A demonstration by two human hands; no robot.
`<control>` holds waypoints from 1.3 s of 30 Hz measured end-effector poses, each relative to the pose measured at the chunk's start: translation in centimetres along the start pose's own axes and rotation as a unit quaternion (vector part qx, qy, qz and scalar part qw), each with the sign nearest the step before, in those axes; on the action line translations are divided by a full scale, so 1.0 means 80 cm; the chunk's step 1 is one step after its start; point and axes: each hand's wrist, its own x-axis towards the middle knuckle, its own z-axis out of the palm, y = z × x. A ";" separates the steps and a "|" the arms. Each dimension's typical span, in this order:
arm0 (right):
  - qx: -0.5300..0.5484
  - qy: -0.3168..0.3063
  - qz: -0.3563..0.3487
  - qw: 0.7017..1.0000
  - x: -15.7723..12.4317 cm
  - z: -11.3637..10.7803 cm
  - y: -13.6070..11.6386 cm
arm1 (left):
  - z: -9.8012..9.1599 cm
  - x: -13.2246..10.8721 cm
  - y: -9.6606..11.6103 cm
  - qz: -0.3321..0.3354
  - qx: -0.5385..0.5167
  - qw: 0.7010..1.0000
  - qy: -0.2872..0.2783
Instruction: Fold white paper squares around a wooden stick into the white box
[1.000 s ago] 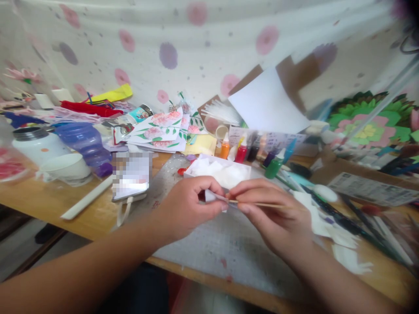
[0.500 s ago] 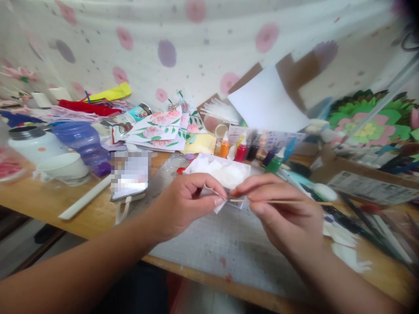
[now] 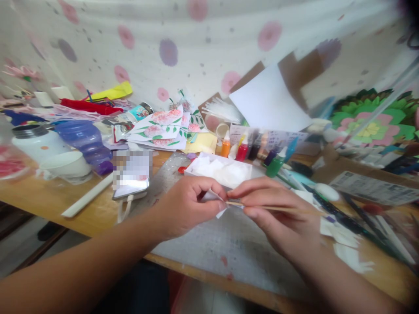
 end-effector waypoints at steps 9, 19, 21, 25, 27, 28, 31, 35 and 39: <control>-0.015 -0.014 0.014 1.000 0.002 0.000 0.000 | 0.000 0.000 -0.001 -0.005 -0.020 1.000 -0.024; -0.013 -0.014 0.001 1.000 0.001 -0.001 -0.001 | -0.001 -0.002 0.000 -0.016 -0.047 0.998 -0.035; -0.018 -0.018 0.004 1.000 0.002 -0.001 -0.001 | -0.001 -0.002 0.000 -0.015 -0.049 0.998 -0.034; -0.023 -0.024 0.009 0.999 0.003 -0.001 -0.001 | -0.002 -0.002 -0.001 -0.028 -0.060 0.997 -0.042; -0.026 -0.026 0.010 0.999 0.003 0.000 0.000 | -0.002 -0.002 -0.002 -0.035 -0.067 0.996 -0.047; -0.027 -0.026 0.011 0.999 0.003 -0.001 0.000 | -0.003 -0.002 -0.002 -0.036 -0.068 0.996 -0.049; -0.027 -0.027 0.010 0.999 0.004 -0.001 0.001 | -0.004 -0.001 -0.003 -0.040 -0.075 0.995 -0.049; -0.027 -0.019 0.019 0.999 0.005 0.000 0.002 | -0.005 -0.001 -0.004 -0.033 -0.090 0.995 -0.039; -0.027 -0.005 0.015 0.999 0.007 0.001 0.004 | -0.004 -0.001 -0.005 -0.003 -0.100 0.994 -0.041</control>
